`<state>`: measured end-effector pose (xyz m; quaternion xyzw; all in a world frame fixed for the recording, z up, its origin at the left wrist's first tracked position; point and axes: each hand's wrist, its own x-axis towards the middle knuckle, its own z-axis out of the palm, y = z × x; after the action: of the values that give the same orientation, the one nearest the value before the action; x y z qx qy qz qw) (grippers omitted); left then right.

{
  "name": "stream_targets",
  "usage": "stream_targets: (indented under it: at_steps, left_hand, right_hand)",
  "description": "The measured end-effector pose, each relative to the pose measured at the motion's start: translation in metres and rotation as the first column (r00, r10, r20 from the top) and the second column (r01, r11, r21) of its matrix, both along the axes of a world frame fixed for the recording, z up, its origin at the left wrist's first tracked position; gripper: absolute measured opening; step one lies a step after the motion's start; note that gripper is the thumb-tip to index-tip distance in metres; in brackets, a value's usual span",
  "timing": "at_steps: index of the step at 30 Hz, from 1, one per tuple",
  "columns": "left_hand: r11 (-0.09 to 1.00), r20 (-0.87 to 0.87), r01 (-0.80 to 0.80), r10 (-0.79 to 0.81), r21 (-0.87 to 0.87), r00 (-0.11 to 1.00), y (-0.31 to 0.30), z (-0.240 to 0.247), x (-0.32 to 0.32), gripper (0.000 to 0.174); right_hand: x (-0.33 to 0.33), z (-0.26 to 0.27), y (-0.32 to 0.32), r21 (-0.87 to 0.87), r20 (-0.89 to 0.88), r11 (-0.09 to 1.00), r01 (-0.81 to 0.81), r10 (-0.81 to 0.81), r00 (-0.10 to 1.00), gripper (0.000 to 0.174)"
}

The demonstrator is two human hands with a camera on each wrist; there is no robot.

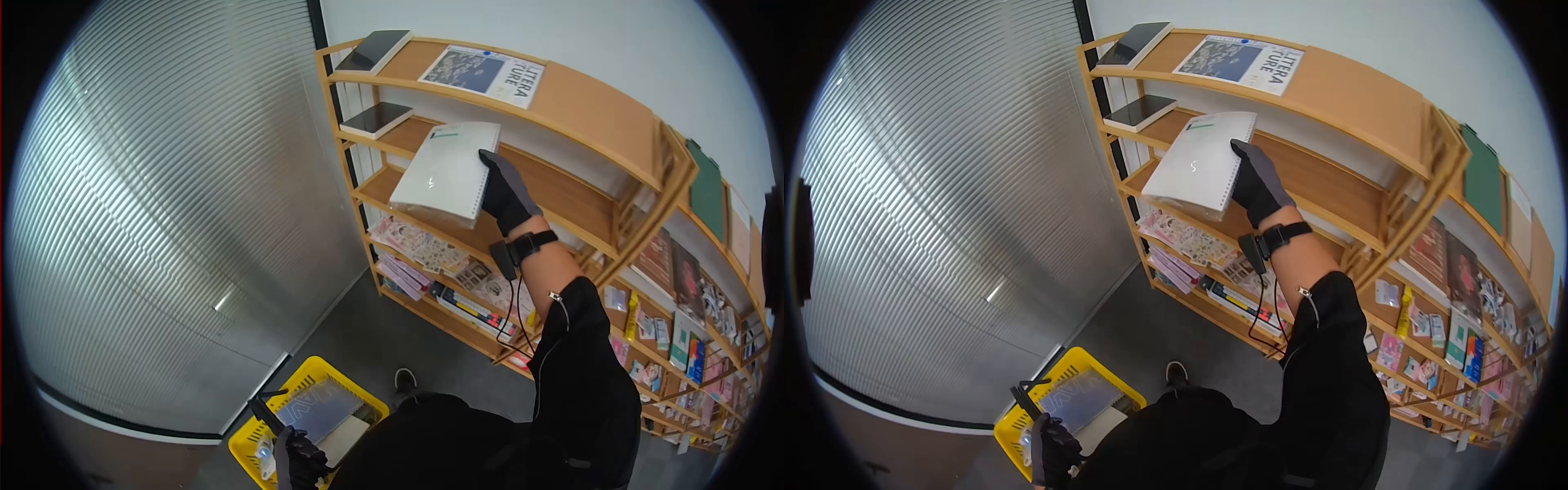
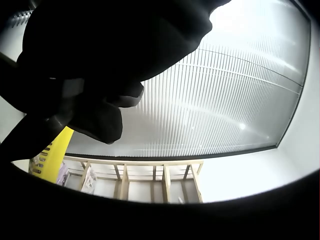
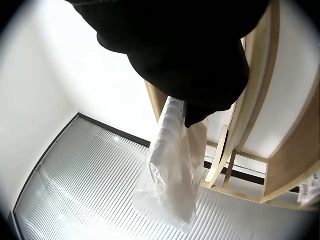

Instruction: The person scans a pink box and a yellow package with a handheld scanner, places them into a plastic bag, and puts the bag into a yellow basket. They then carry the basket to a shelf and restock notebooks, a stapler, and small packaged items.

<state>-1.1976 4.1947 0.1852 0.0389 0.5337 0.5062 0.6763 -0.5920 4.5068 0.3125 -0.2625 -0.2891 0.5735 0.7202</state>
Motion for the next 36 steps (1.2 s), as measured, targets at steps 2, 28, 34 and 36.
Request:
stream_targets:
  at_steps: [2, 28, 34, 36]
  left_hand:
    - [1.0, -0.042, 0.007, -0.007, -0.007, 0.999, 0.04, 0.003, -0.001, 0.025]
    - [0.861, 0.22, 0.502, -0.476, -0.08, 0.852, 0.42, 0.007, 0.016, 0.033]
    - [0.704, 0.135, 0.705, -0.693, -0.087, 0.708, 0.448, 0.021, 0.023, 0.033]
    - [0.678, 0.126, 0.728, -0.717, -0.101, 0.686, 0.453, 0.019, 0.023, 0.033]
  right_hand:
    - [0.006, -0.006, 0.061, -0.05, -0.05, 0.995, 0.083, -0.085, 0.995, 0.051]
    - [-0.257, -0.056, 0.093, -0.469, 0.883, 0.842, -0.267, 0.45, -0.133, 0.045]
    - [-0.374, -0.183, 0.111, -0.422, 0.854, 0.89, -0.173, 0.325, -0.407, 0.105]
    - [-0.393, -0.205, 0.118, -0.224, 0.884, 0.953, -0.202, 0.112, -0.454, 0.11]
